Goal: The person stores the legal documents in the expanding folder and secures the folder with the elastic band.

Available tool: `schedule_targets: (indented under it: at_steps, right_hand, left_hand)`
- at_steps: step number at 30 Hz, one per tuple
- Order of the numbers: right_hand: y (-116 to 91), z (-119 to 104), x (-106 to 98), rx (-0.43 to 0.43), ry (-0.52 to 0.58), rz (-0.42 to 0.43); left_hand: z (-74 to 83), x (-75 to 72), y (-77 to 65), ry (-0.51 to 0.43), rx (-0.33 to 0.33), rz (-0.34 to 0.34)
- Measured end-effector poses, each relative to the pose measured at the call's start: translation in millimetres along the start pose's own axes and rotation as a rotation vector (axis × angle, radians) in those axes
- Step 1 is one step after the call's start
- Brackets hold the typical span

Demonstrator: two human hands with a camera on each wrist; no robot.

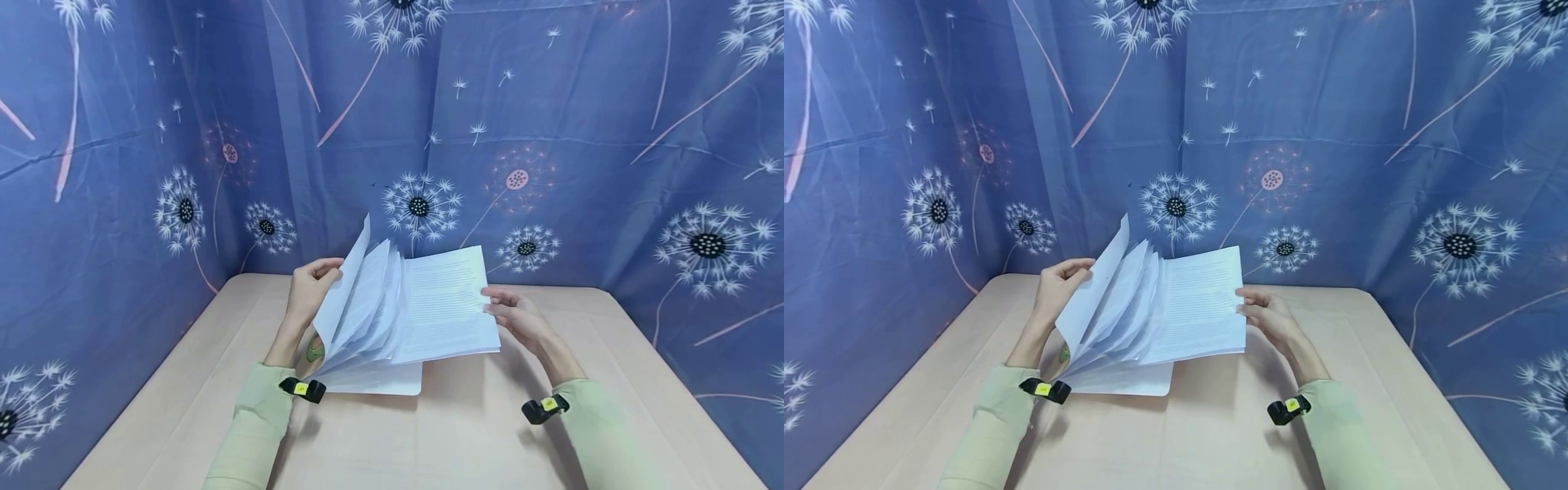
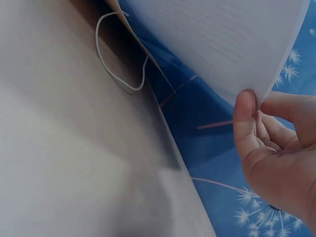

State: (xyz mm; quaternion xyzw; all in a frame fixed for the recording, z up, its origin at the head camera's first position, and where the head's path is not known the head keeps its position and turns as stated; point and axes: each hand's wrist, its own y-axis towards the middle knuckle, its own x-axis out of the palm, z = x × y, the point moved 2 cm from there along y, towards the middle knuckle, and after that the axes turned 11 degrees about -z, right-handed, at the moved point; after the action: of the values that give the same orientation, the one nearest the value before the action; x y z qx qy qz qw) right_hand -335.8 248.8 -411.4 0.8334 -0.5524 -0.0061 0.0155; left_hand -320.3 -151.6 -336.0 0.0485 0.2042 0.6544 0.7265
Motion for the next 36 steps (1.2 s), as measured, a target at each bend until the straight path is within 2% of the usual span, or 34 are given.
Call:
schedule_targets:
  at_steps: [6, 16, 26, 36]
  right_hand:
    - [4, -1, 8, -0.008, -0.004, -0.001]
    - [6, -3, 16, -0.019, -0.018, -0.025]
    - [17, 3, 31, -0.034, -0.057, -0.003]
    - [28, 7, 48, -0.041, -0.092, 0.005]
  left_hand:
    - [4.3, 1.2, -2.1, -0.011, 0.01, 0.008]
    - [0.3, 1.3, 1.0, -0.007, 0.019, 0.011]
    - [-1.8, 1.5, 2.2, -0.033, 0.011, 0.003]
    - [1.0, 0.6, 0.8, -0.011, 0.005, 0.012]
